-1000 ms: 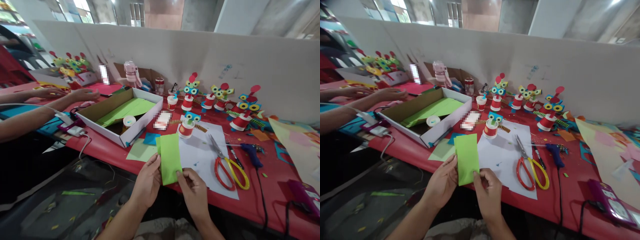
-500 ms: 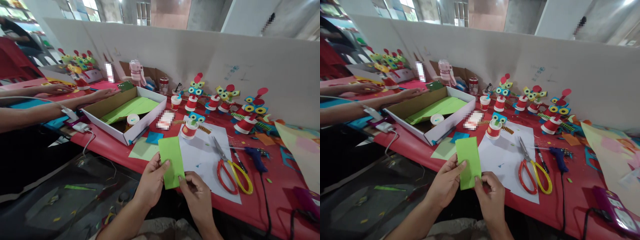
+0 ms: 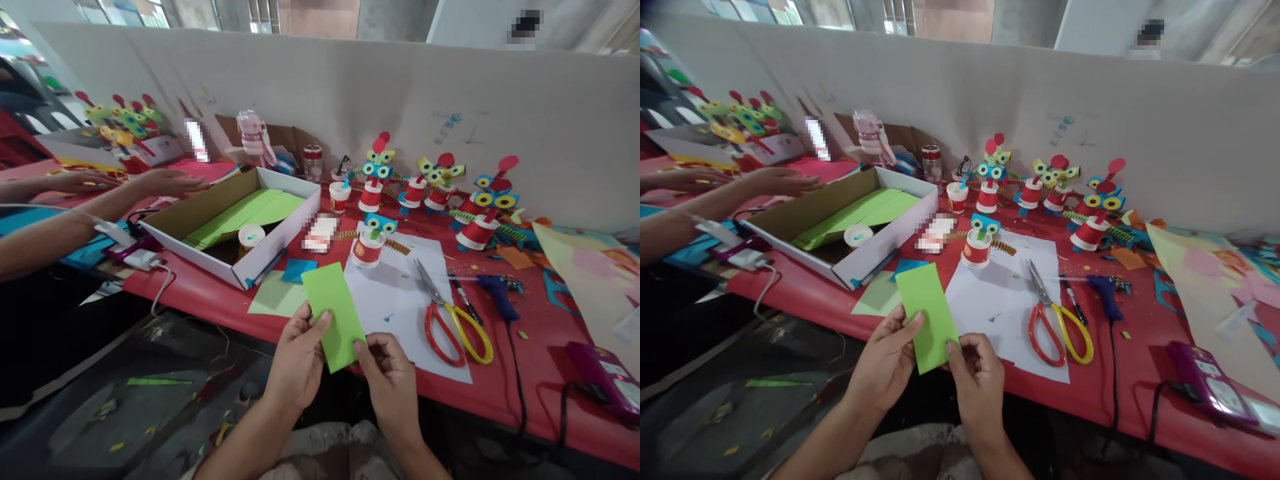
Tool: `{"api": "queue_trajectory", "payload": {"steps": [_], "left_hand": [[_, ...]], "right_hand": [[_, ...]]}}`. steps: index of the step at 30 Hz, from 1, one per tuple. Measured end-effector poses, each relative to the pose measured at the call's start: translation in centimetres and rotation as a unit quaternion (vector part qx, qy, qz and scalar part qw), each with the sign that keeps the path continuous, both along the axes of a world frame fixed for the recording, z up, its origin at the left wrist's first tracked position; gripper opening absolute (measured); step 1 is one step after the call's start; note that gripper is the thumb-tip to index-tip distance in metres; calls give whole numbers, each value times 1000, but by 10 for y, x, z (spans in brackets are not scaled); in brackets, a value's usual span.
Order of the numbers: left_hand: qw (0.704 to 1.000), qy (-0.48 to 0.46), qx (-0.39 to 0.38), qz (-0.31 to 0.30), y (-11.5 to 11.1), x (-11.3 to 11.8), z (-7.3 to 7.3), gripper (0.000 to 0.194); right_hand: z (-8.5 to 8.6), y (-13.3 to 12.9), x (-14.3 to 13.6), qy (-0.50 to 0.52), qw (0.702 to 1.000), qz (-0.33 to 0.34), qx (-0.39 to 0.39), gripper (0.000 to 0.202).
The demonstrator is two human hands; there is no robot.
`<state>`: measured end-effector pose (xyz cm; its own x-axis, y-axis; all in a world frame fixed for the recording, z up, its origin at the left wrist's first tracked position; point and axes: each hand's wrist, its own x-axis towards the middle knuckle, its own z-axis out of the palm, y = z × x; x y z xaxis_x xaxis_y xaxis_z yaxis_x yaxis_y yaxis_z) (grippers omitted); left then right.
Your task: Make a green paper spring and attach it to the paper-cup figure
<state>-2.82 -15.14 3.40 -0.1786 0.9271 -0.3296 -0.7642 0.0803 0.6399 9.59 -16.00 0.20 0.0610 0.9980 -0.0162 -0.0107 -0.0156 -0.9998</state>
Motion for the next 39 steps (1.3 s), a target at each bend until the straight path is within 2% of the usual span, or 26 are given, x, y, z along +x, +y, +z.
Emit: {"api": "queue_trajectory", "payload": {"steps": [5, 9, 11, 14, 19, 22, 24, 27, 30, 31, 32, 33, 34, 36, 38, 39], "left_hand": [[1000, -8, -16, 26, 2, 3, -2, 35], [998, -10, -16, 54, 4, 8, -1, 29], [996, -21, -15, 80, 4, 11, -1, 25], [991, -45, -31, 121, 5, 14, -1, 22], [979, -80, -39, 185, 10, 16, -1, 18], [975, -87, -51, 199, 12, 17, -2, 18], [975, -84, -58, 200, 13, 16, -5, 21], [982, -50, -65, 167, 11, 9, -14, 24], [984, 89, -48, 145, 11, -11, -19, 28], [970, 177, -24, 165, 11, -19, -17, 34], [941, 284, 11, 185, 12, -26, -13, 42], [896, 408, 42, 172, 14, -31, -7, 47], [847, 514, 80, 109, 15, -35, 0, 47], [766, 619, 167, -47, 18, -33, 14, 37], [719, 649, 199, -152, 21, -24, 23, 22], [705, 659, 199, -169, 22, -19, 25, 14]], "right_hand": [[-4, 0, -1, 52, 998, -41, -3, 26], [-2, -1, -4, 153, 985, 21, -73, 33], [-1, -1, -6, 186, 975, 54, -107, 30], [0, 2, -7, 189, 973, 57, -123, 22], [3, 6, -9, 215, 970, 47, -108, 18], [4, 8, -10, 197, 973, 54, -106, 18], [3, 12, -8, 166, 981, 34, -90, 19], [-1, 20, 3, 146, 987, -2, -59, 19], [2, 30, 20, 88, 995, -7, -46, 21], [5, 33, 26, 49, 998, 4, -43, 20], [9, 35, 31, 4, 999, 19, -39, 19], [13, 37, 35, -40, 998, 38, -33, 18], [18, 39, 38, -80, 995, 59, -27, 16], [27, 40, 40, -136, 985, 105, -9, 12], [35, 40, 38, -167, 974, 154, 15, 11], [38, 39, 36, -176, 968, 174, 25, 12]]}}
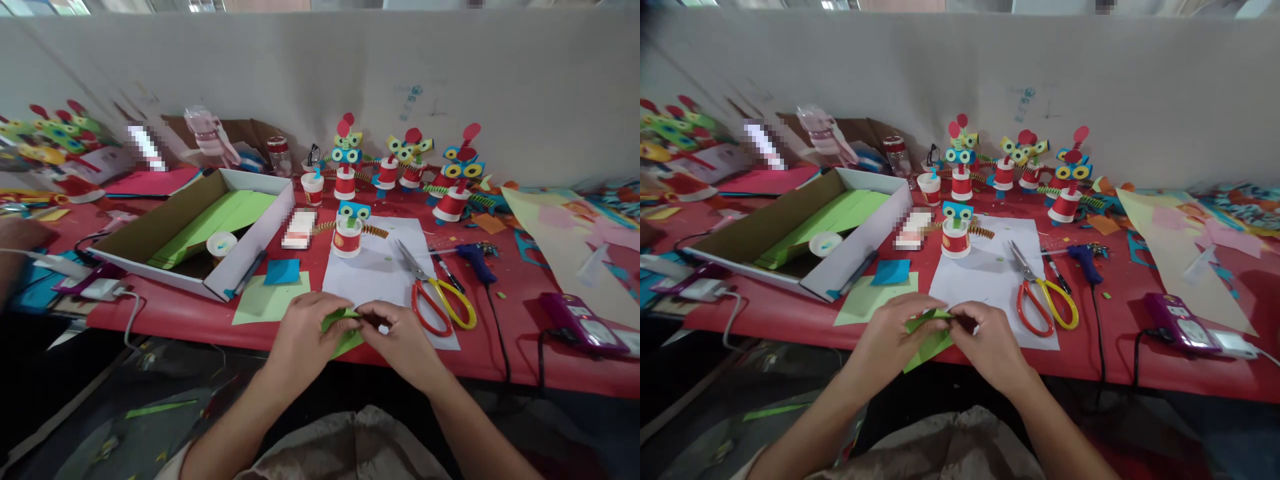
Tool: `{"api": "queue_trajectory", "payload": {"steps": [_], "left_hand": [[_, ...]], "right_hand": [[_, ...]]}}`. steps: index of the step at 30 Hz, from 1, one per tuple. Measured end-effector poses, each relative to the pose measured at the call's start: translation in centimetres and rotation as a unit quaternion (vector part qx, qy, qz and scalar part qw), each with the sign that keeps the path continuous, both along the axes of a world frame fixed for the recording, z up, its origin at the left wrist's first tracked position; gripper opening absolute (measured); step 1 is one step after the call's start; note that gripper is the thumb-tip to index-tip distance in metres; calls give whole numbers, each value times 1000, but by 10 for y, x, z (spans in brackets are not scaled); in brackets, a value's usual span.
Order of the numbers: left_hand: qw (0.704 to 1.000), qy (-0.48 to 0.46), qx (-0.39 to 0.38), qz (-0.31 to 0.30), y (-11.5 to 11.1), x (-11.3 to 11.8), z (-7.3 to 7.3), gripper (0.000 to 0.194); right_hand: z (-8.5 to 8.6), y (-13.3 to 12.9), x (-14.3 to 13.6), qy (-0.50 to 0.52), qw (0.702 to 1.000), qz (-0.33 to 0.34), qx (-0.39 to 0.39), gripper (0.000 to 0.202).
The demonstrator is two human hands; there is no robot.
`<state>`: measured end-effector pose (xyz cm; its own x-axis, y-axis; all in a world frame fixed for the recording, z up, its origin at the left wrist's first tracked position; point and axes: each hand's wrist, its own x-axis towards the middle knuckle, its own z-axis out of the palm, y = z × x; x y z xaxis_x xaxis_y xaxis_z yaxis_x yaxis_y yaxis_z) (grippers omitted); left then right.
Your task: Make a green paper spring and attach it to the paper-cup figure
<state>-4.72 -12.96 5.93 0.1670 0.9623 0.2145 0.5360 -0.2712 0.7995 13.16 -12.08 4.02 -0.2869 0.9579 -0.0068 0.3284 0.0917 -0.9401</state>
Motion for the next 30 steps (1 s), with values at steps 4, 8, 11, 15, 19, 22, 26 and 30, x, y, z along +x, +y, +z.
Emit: {"api": "queue_trajectory", "payload": {"steps": [4, 8, 11, 15, 19, 22, 26, 30], "left_hand": [[998, -34, -23, 52, -1, 7, 1, 15], [978, -150, -122, 76, -6, -4, -2, 13], [960, -205, -174, 73, -10, -8, -8, 14], [940, -246, -231, 57, -13, -9, -18, 16], [927, -297, -226, 28, -14, -24, -24, 21], [887, -388, -247, -47, -17, -35, -33, 51], [839, -438, -318, 53, -28, -24, -53, 32], [811, -482, -280, 175, -35, -9, -65, 26]], "right_hand": [[6, -7, -5, -39, 998, 37, 13, 17], [5, -16, -7, -74, 994, 52, 68, 21], [2, -22, -8, -100, 986, 66, 118, 21], [-2, -29, -8, -124, 980, 83, 130, 21], [-1, -29, 2, -114, 982, 39, 143, 22], [2, -23, 15, -77, 988, -38, 128, 25], [0, -18, 21, -39, 990, -91, 96, 27], [-6, -21, 19, -36, 991, -99, 87, 29]]}}
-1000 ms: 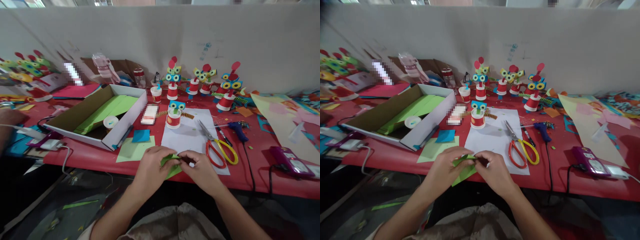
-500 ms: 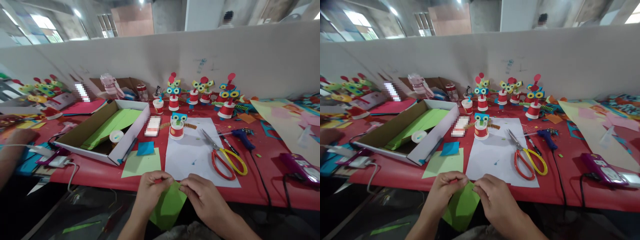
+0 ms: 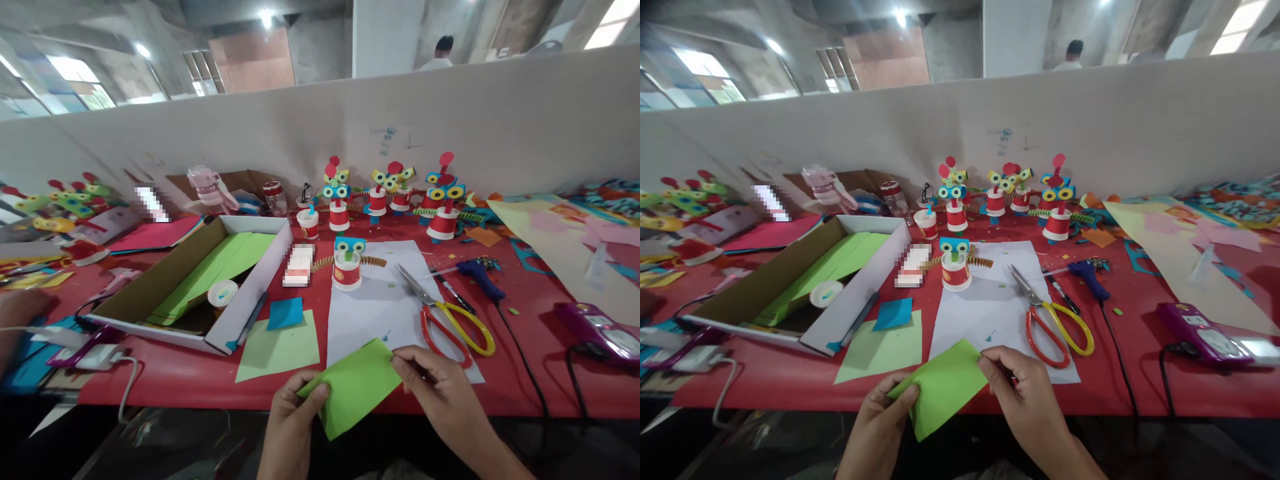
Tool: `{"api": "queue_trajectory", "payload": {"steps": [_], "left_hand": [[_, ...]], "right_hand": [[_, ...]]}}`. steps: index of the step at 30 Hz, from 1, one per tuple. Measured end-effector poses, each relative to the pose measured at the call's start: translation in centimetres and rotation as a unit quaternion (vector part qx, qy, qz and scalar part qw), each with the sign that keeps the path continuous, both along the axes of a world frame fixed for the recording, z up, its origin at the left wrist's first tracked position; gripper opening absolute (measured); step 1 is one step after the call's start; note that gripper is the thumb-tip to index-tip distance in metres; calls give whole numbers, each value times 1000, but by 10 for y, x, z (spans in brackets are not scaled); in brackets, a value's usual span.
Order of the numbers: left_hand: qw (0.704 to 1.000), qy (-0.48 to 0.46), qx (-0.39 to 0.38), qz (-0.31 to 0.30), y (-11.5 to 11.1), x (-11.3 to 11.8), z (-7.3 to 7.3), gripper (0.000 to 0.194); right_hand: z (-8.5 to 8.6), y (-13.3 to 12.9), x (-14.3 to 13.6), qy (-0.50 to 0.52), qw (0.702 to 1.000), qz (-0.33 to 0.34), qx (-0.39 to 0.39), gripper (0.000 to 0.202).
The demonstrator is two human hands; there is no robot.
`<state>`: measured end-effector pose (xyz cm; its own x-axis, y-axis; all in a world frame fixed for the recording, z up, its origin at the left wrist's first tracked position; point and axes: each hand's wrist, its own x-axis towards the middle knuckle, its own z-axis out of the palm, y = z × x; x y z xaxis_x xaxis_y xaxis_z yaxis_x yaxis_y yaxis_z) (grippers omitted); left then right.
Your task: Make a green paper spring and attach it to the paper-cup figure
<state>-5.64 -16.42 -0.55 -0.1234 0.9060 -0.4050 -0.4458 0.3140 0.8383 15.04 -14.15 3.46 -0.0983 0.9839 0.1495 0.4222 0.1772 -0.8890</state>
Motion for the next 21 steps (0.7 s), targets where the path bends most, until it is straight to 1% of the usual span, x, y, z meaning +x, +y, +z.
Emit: {"api": "queue_trajectory", "payload": {"steps": [1, 3, 5, 6, 8, 10, 12, 15, 18, 21], "left_hand": [[999, 19, 11, 24, 1, 0, 0, 28], [996, 65, 32, 54, 6, -6, 2, 29], [993, 95, 36, 61, 14, -16, 6, 31], [993, 100, 31, 58, 17, -20, 7, 33], [993, 105, 18, 56, 23, -26, 9, 38], [993, 107, 15, 54, 27, -29, 9, 43], [994, 102, 17, 45, 29, -28, 8, 46], [995, 94, 17, 37, 30, -25, 9, 46], [994, 90, 25, 65, 31, -24, 15, 48], [993, 65, 35, 93, 32, -26, 21, 49]], "right_hand": [[-1, 1, 3, -3, 1000, -8, 2, 30], [-6, 8, 19, -27, 998, -58, 18, 31], [-14, 19, 45, -93, 984, -146, 48, 34], [-19, 25, 59, -154, 974, -159, 45, 36], [-30, 34, 86, -265, 950, -157, 57, 42], [-39, 40, 102, -314, 941, -115, 47, 45], [-42, 42, 108, -339, 936, -92, 34, 45], [-35, 46, 106, -349, 932, -100, 12, 42], [-23, 52, 106, -335, 937, -101, -13, 41], [-11, 53, 114, -294, 948, -120, -32, 49]]}}
